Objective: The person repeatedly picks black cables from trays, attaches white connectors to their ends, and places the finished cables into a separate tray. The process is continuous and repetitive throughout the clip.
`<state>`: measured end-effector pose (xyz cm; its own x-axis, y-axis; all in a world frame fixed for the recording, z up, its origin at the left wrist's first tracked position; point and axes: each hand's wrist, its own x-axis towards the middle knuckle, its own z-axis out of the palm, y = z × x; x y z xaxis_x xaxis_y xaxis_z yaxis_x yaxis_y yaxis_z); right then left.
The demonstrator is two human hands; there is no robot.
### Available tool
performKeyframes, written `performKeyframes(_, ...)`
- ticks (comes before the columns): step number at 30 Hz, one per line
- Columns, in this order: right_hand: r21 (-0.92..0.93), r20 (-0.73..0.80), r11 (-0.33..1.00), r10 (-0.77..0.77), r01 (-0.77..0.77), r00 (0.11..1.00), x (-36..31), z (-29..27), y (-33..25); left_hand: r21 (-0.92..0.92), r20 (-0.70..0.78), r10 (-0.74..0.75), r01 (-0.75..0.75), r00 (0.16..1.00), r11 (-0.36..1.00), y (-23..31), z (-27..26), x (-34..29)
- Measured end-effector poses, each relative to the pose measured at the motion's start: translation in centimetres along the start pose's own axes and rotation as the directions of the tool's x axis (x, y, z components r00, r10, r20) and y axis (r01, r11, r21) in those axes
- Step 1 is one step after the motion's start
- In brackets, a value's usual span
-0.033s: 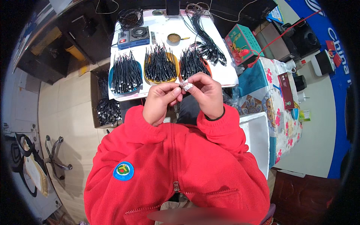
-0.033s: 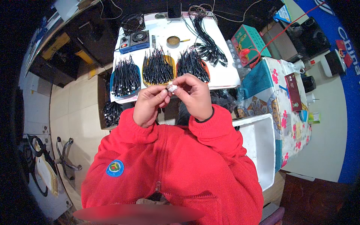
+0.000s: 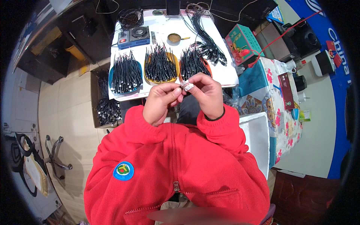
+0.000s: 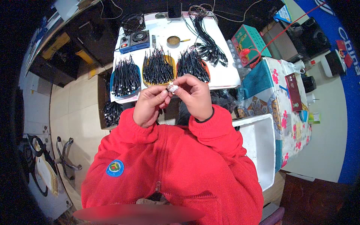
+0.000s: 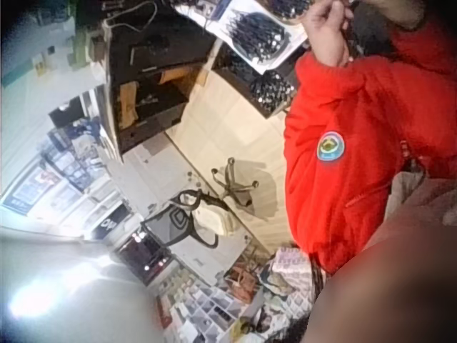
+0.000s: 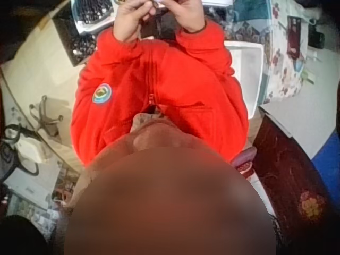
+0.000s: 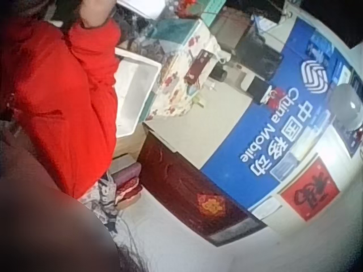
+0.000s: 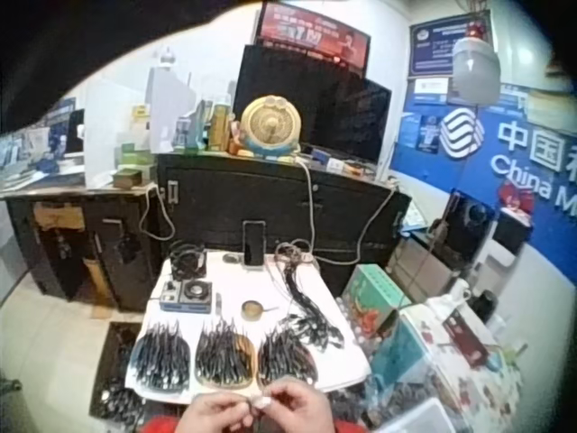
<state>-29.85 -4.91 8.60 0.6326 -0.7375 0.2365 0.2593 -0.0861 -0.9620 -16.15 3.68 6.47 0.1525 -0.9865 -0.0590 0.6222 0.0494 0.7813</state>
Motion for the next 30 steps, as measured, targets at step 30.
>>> performKeyframes(30,-0.91,-0.289,0.341,-0.118,-0.235,0.95,19.1,-21.5,9.4,0.224,-0.022,-0.142,0.143,0.99,0.964,-0.8,-2.6,3.7)
